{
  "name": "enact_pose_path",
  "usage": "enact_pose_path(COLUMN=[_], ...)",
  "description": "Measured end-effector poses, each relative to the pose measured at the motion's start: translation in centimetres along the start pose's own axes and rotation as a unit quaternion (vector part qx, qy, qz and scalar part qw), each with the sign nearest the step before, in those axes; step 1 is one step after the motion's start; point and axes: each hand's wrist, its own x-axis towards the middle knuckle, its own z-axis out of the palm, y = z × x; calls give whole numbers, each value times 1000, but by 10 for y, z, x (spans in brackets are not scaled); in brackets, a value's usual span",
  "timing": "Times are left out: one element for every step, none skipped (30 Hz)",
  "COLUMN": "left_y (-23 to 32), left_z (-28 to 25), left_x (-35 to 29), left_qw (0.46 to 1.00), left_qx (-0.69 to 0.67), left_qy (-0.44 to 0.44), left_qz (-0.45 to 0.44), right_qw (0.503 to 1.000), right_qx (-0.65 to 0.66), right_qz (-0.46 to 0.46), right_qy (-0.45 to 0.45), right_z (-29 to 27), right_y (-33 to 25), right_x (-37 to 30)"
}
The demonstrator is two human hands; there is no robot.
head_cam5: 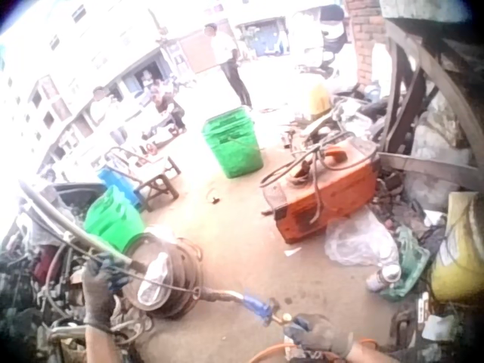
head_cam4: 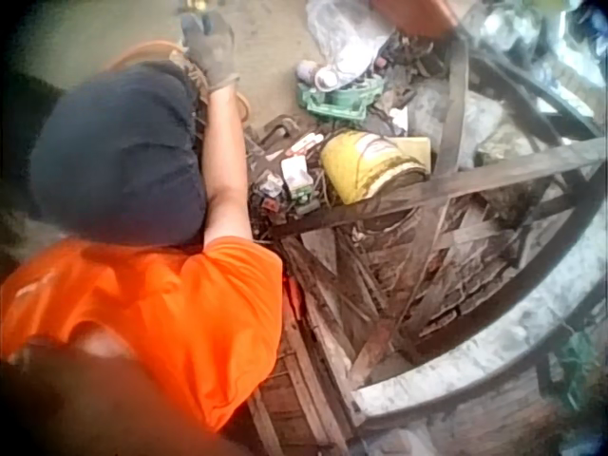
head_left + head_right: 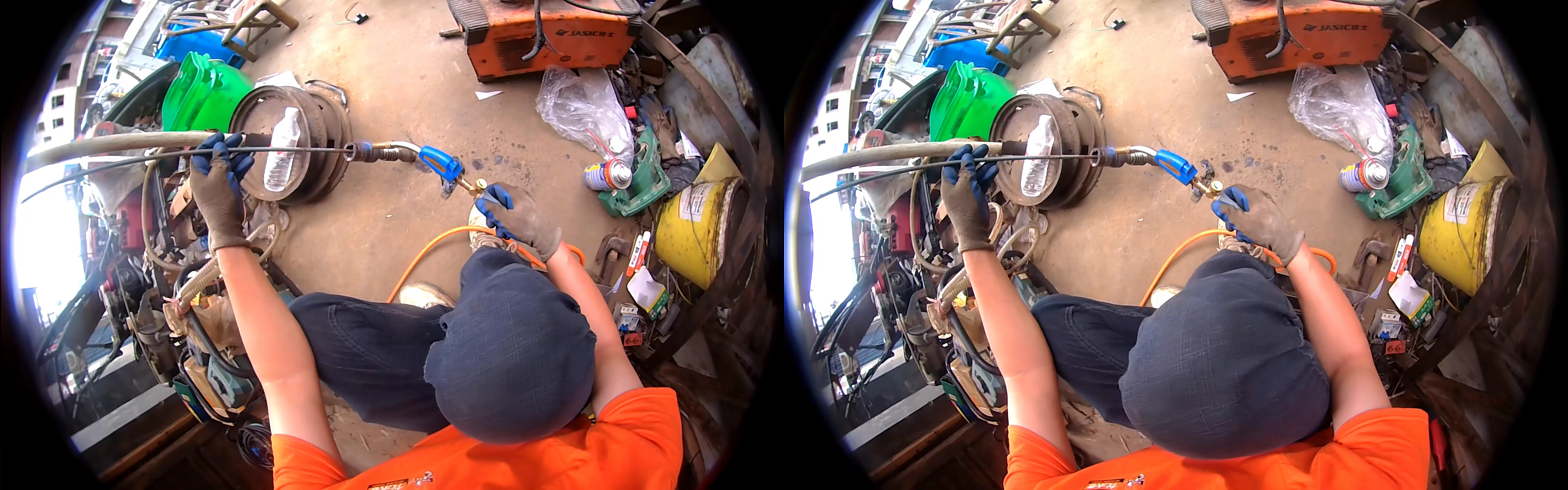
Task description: The person sits on the floor and uses a blowtorch to heat a metal pipe fitting. After heating, they spray a cooling agent on the fitting and use a hammer to strike it, likely to loosen or remove it.
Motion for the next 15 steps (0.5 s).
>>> enact_pose_path(left_y=[0,-1,-2,-3,-5,-6,-8,-9,-10,-10,-10,-9,-9,-9,-9], left_z=[-3,-6,-8,-9,-10,-10,-12,-14,-16,-15,-14,-13,-13,-12,-12], left_x=[0,0,0,1,2,3,4,5,6,5,5,5,5,5,5], left_qw=[1000,1000,1000,1000,1000,1000,1000,1000,999,999,999,999,999,999,999], left_qx=[1,1,2,3,4,5,7,8,9,11,14,16,15,14,13], left_qy=[1,2,2,9,16,23,25,27,29,32,35,37,40,43,45], left_qz=[-6,-11,-17,-14,-12,-9,-10,-11,-12,-11,-10,-9,-8,-7,-6], right_qw=[1000,1000,999,1000,1000,1000,1000,1000,1000,1000,1000,999,999,999,999], right_qx=[-10,-19,-29,-25,-21,-17,-16,-15,-14,-8,-2,4,4,4,4], right_qz=[3,7,11,10,9,8,11,14,17,22,27,31,31,30,30], right_qy=[-3,-5,-8,-7,-5,-4,-7,-10,-13,-14,-16,-17,-18,-19,-19], right_z=[0,0,0,1,1,2,2,2,2,2,2,2,2,2,3], right_y=[-1,-3,-4,-4,-2,-1,-3,-6,-9,-9,-10,-10,-11,-12,-13], right_x=[0,-1,-1,-1,-1,-1,-1,-2,-2,-2,-2,-2,-2,-2,-2])
